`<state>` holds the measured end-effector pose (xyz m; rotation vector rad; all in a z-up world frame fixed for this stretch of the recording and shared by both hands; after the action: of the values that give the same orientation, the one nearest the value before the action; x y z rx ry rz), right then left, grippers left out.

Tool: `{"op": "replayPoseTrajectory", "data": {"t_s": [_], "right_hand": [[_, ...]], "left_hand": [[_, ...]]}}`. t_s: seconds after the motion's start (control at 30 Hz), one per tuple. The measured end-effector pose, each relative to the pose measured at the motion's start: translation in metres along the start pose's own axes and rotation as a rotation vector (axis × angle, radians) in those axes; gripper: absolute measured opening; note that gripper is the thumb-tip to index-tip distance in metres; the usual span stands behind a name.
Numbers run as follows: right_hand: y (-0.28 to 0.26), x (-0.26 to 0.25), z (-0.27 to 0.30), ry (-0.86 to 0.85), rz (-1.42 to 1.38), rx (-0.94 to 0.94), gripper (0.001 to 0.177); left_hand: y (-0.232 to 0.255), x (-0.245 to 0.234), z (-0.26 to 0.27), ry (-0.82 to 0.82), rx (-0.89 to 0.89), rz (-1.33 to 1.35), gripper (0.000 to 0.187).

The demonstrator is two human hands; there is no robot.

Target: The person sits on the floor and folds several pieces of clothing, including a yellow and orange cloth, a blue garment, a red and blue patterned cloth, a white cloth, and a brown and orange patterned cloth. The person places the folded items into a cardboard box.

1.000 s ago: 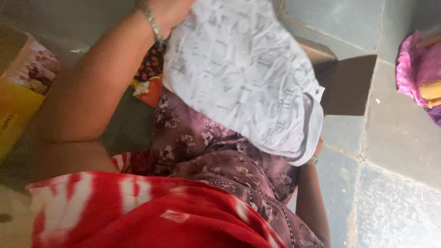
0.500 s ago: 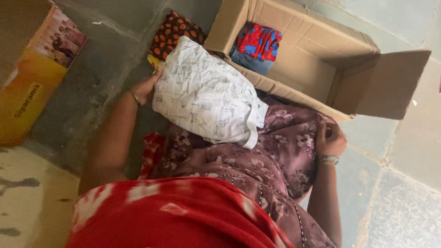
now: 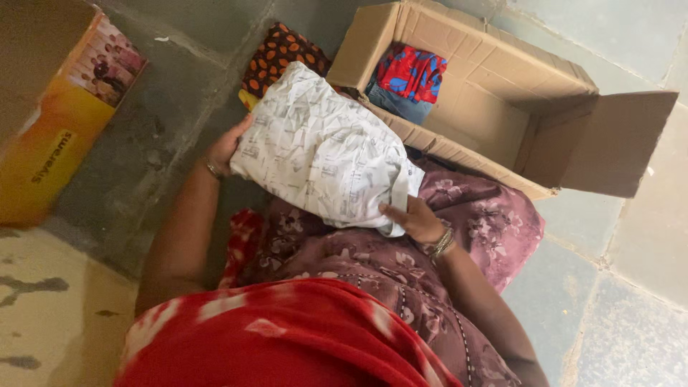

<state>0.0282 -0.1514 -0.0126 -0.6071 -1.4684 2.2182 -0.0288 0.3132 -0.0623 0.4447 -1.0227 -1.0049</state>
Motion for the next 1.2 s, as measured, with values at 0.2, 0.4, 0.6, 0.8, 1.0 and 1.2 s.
{"op": "replayPoseTrajectory", "data": {"t_s": [0.2,0.4,0.6,0.8,1.0,1.2], "right_hand": [[-0.149,-0.021,0.001,0.151,0.136,-0.405,0.025],[-0.205,-0.038,0.027,0.272,0.266,-0.584,0.022],[-0.075,-0.055,0.038,0.248,0.41,-0.259,0.029],[0.035,-0.027,0.034,0.356,0.2,-0.241,0.031],[-0.029,-0.052,0.009,0.31,0.255,-0.162,0.028],[-0.163,-0.061,-0.006,0.316,0.202,-0.56,0.024]], "left_hand": [[-0.003,0.012,0.008,-0.097,-0.022,0.25,0.095],[-0.006,0.013,0.005,-0.078,-0.039,0.277,0.11],[-0.019,0.017,0.0,-0.033,-0.041,0.037,0.073],[-0.024,0.017,0.0,0.01,0.018,0.005,0.061],[-0.019,0.029,0.003,0.097,-0.068,0.096,0.068],[-0.02,0.034,0.004,-0.038,0.158,0.172,0.078]]}}
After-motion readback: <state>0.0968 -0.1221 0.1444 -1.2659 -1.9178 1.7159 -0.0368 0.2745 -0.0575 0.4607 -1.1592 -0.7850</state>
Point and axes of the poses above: each hand's wrist, its own z-axis away from the middle knuckle, its own x-axis out of the palm, y = z × x, the point moved 2 cm from there along -z, towards the middle knuckle, and after that the axes turned 5 degrees about -x, right-handed, at the moved point
